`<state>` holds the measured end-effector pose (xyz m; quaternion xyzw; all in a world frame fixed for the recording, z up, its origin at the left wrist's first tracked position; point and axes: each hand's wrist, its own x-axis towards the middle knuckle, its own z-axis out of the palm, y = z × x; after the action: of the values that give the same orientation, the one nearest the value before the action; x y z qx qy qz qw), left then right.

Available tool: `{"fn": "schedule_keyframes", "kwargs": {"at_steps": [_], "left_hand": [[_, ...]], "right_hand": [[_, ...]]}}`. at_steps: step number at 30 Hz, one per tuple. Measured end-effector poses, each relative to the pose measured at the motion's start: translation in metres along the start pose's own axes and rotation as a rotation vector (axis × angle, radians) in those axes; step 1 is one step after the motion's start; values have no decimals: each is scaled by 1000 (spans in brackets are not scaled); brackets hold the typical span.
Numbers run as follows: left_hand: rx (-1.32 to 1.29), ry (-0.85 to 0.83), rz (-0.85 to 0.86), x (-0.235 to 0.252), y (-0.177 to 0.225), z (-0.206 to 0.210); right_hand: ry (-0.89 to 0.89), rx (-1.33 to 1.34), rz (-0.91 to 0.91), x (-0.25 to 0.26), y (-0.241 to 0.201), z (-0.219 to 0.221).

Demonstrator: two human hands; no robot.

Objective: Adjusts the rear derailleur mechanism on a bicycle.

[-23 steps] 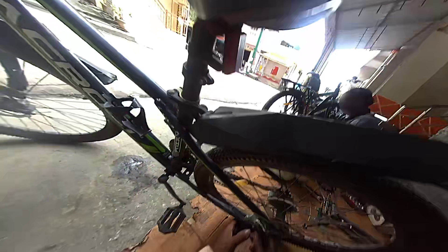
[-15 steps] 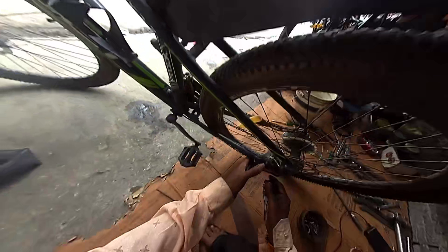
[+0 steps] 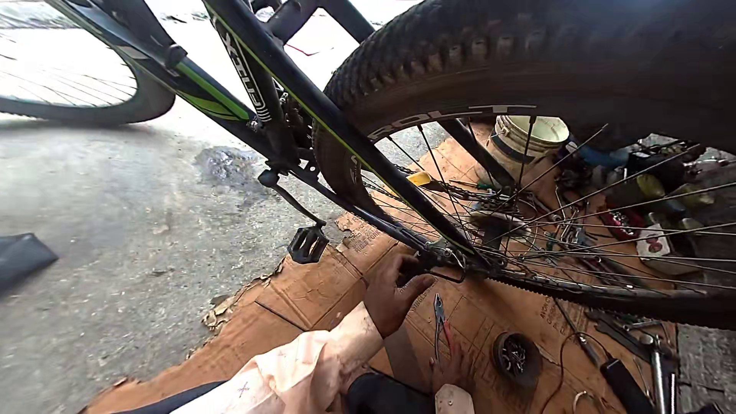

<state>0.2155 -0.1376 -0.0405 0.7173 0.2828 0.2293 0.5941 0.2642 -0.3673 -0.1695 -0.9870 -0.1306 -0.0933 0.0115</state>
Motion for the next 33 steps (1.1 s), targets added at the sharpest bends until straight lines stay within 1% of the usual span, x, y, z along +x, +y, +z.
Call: {"fn": "schedule_keyframes", "kwargs": {"at_steps": [1, 2, 3, 4, 5, 6, 7, 9, 10, 11, 12, 13, 15, 16, 17, 18, 19, 20, 21, 22, 23, 24, 25, 26, 27, 29, 31, 33], "left_hand": [[19, 15, 47, -3, 3, 4], [0, 8, 72, -5, 7, 8], [-55, -14, 80, -5, 11, 11], [-117, -38, 70, -4, 16, 13], [-173, -60, 60, -1, 20, 14], [-216, -78, 63, 1, 23, 15], [-233, -88, 79, 4, 25, 15], [-209, -87, 98, 7, 27, 15], [-190, -83, 103, 7, 26, 14], [-180, -76, 109, 8, 26, 14], [-178, -75, 111, 8, 26, 14], [-179, -75, 114, 8, 26, 14], [-183, -87, 108, 7, 26, 13], [-181, -92, 106, 8, 27, 13], [-185, -93, 106, 7, 27, 13], [-188, -89, 109, 7, 27, 13], [-184, -84, 117, 6, 27, 13], [-172, -84, 125, 7, 27, 12], [-151, -89, 127, 8, 27, 11], [-127, -97, 125, 9, 27, 9], [-115, -102, 124, 9, 28, 8], [-108, -110, 118, 9, 29, 7], [-105, -114, 111, 9, 30, 7], [-103, -115, 106, 9, 31, 6], [-101, -117, 103, 9, 31, 6], [-90, -130, 93, 9, 29, 6], [-85, -152, 85, 10, 27, 4], [-99, -191, 68, 10, 26, 3]], "right_hand": [[-508, 75, -28, 20, 4, -22], [-626, 134, -41, 32, 11, -4], [-693, 149, -29, 41, 13, 11], [-782, 139, -8, 49, 12, 16], [-863, 162, 26, 55, 8, 14], [-947, 252, 82, 61, 5, 8], [-1019, 415, 160, 63, 3, 4], [-1131, 839, 371, 51, -2, 0], [-1137, 952, 439, 40, -8, -4], [-1083, 1018, 445, 28, -15, -7], [-976, 1090, 387, 13, -21, -6], [-836, 1174, 278, -2, -24, -3], [-532, 1308, -60, -15, -32, 4], [-417, 1371, -181, -12, -39, 3], [-357, 1392, -226, -5, -48, -10], [-386, 1332, -187, 7, -59, -44], [-546, 1212, -64, 25, -74, -101], [-592, 1151, -39, 41, -87, -137], [-547, 1144, -89, 50, -94, -150], [-407, 1174, -200, 54, -98, -141], [-167, 1245, -343, 56, -99, -110], [102, 1327, -440, 61, -105, -70], [-163, 1164, -278, 65, -104, -82], [-100, 1206, -243, 69, -106, -55], [4, 1290, -238, 71, -107, -31], [90, 1378, -275, 75, -105, -16], [48, 1420, -294, 72, -103, -21], [-71, 1395, -262, 63, -100, -34]]}}
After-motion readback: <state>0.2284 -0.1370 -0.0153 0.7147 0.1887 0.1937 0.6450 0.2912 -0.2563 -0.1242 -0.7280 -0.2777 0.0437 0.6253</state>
